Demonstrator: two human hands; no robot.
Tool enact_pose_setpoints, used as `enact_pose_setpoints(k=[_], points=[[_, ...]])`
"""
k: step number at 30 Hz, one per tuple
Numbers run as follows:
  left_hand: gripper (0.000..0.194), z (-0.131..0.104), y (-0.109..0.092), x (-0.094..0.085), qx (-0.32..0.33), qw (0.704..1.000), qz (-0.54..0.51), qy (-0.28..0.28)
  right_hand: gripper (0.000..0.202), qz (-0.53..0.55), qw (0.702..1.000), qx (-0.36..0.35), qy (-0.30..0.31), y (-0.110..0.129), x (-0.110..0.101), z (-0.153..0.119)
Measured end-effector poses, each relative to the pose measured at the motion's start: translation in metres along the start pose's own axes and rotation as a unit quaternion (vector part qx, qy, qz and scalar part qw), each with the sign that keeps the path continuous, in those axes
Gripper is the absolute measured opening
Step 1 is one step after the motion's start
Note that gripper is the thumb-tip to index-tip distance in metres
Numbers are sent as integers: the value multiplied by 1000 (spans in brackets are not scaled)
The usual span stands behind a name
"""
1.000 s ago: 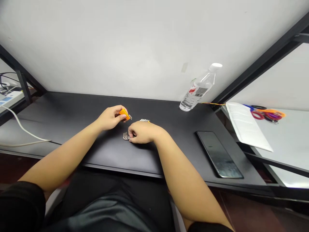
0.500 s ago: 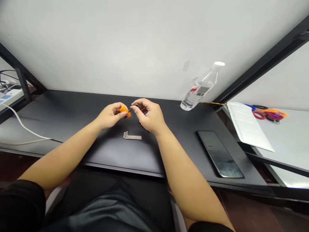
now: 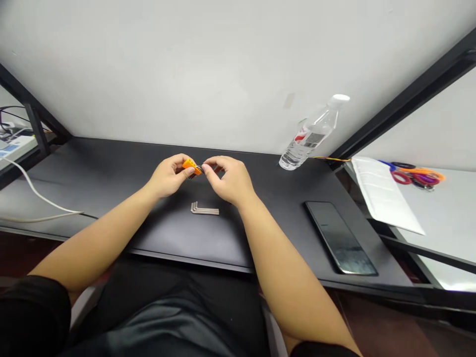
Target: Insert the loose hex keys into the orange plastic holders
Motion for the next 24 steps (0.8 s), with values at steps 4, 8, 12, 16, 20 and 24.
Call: enact_pose_setpoints(k=[4, 8, 12, 16, 20, 24], points=[[18, 1, 1, -3, -3, 1000, 12, -11, 29, -31, 990, 33, 137, -7, -7, 1], [16, 0, 1, -4, -6, 999, 37, -10, 35, -46, 923, 48, 379, -7, -2, -4], [14, -1, -1, -3, -5, 998, 68, 1, 24, -76, 884, 57, 458, 1, 5, -7], [12, -2, -2, -2, -2, 996, 89, 7, 18, -103, 872, 73, 474, 8, 7, -8], [12, -2, -2, -2, -1, 995, 94, 14, 19, -88, 858, 76, 501, 11, 9, -10], [12, -1, 0, 0, -3, 996, 84, 29, 12, -63, 861, 55, 502, 11, 8, -10]])
Point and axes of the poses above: each hand's wrist, its own z-axis towards the middle knuckle, its own x-axis out of the palm, y = z × x, the point moved 1 cm from there along z, towards the middle knuckle, and after that the axes turned 7 degrees about -x, right-handed, at the moved point
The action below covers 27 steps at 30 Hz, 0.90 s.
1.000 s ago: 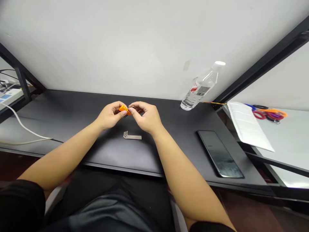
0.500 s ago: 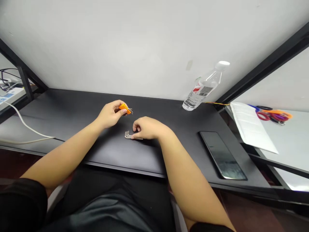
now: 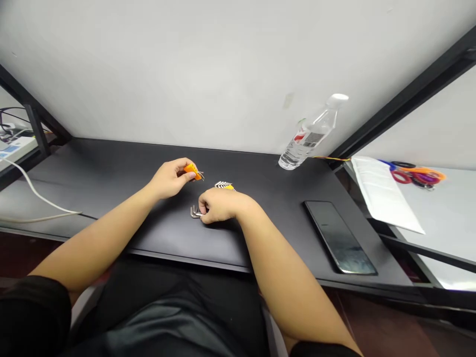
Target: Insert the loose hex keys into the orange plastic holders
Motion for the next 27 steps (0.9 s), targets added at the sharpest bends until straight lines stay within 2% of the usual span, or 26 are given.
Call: enact_pose_setpoints(k=[3, 6, 8, 10, 11, 13, 15, 23, 27], points=[[14, 1, 3, 1, -2, 1000, -25, 11, 6, -2, 998, -52, -41, -2, -5, -6], [16, 3, 6, 2, -2, 998, -58, 18, 5, 35, 978, -130, -158, -6, -14, -14], [18, 3, 7, 2, -1, 997, -74, 23, 8, 83, 942, -156, -285, -8, -18, -18], [20, 3, 7, 2, 0, 996, -87, 32, 12, 127, 889, -158, -411, -10, -19, -19], [21, 3, 6, 3, 1, 995, -94, 38, 14, 142, 863, -155, -459, -11, -19, -18], [22, 3, 5, 3, 4, 993, -107, 49, 17, 156, 829, -148, -517, -13, -17, -15], [22, 2, 4, 4, 7, 991, -117, 58, 18, 158, 818, -138, -536, -13, -15, -11], [27, 0, 0, 4, 13, 989, -135, 55, 21, 195, 823, -150, -511, -11, -9, -4], [27, 1, 2, 4, 16, 991, -126, 41, 26, 123, 859, -114, -484, -10, -9, -1]])
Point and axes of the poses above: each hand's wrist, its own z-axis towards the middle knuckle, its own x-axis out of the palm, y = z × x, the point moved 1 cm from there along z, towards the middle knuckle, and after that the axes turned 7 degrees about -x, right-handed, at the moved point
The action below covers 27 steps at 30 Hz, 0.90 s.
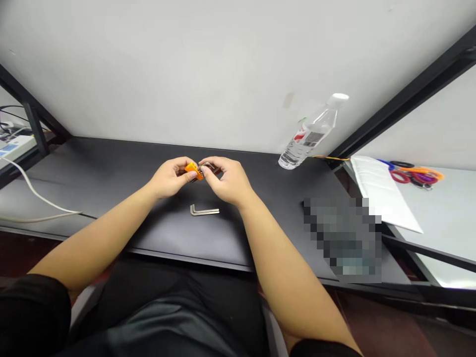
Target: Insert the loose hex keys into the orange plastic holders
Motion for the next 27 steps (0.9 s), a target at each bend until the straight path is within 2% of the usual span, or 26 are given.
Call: enact_pose_setpoints(k=[6, 10, 13, 17, 23, 25, 27], points=[[23, 0, 1, -2, 5, 1000, 15, -11, 38, -93, 987, -60, 120, -7, -4, 4], [20, -1, -1, -1, 3, 1000, 29, -10, 39, -144, 975, -46, 166, -11, -3, 2], [18, -1, -1, -1, 2, 999, 33, -13, 33, -168, 970, -48, 169, -11, -2, 1], [20, 0, 0, -2, 2, 1000, 29, -8, 21, -169, 976, -46, 127, -11, -3, 1], [18, -1, 0, -1, 8, 999, 37, -30, 23, -103, 991, -4, 85, -10, 0, 1], [17, 0, 0, -2, 2, 998, 49, -33, 27, -99, 989, 26, 102, -9, -1, 2], [17, 0, 2, -3, -7, 998, 55, -37, 30, -111, 978, 50, 170, -8, -3, 1]])
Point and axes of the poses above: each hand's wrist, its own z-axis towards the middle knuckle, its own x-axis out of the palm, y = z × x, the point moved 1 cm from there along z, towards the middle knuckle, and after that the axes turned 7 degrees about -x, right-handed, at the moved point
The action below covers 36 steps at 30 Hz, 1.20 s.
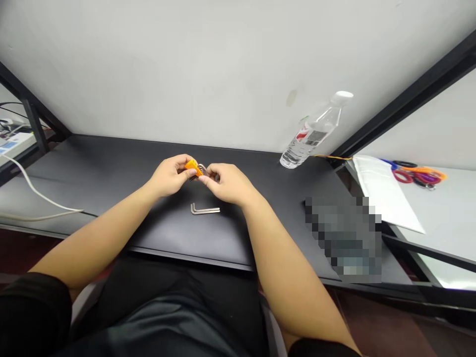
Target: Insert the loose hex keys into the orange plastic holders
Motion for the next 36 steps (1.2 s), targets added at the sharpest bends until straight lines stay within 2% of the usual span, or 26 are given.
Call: enact_pose_setpoints(k=[2, 4, 6, 9, 16, 19, 22, 25, 27, 29, 31, 36], points=[[16, 1, 2, -2, -9, 1000, 4, -8, 32, -13, 994, 2, 112, 2, 0, -2], [15, 2, 3, -3, -17, 1000, 8, -15, 33, -19, 975, -3, 222, 5, 2, -4], [15, 2, 4, -3, -20, 1000, 13, -17, 31, -24, 956, 0, 292, 8, 5, -5], [14, 2, 3, -3, -23, 999, 25, -13, 27, -39, 944, 18, 327, 12, 11, -5], [13, 0, 0, -2, -29, 999, 34, 2, 18, -17, 938, 16, 346, 17, 14, -5], [14, 1, 2, -2, -28, 999, 21, 6, 12, -2, 950, -24, 310, 18, 7, -6], [16, 2, 3, -1, -22, 1000, 3, 12, 15, 56, 972, -79, 215, 19, -6, -9], [18, 2, 4, -1, -16, 1000, -10, 19, 20, 143, 984, -100, 30, 15, -17, -11], [18, 2, 3, 0, -16, 999, -13, 26, 24, 178, 974, -86, -108, 11, -18, -11], [18, 1, 1, 0, -13, 999, -19, 34, 28, 184, 960, -67, -201, 6, -16, -9], [19, 0, -1, 1, -5, 999, -30, 44, 30, 171, 955, -53, -235, 3, -11, -7], [26, -2, -7, 2, 8, 995, -65, 70, 28, 149, 957, -58, -243, 1, -4, -4]])
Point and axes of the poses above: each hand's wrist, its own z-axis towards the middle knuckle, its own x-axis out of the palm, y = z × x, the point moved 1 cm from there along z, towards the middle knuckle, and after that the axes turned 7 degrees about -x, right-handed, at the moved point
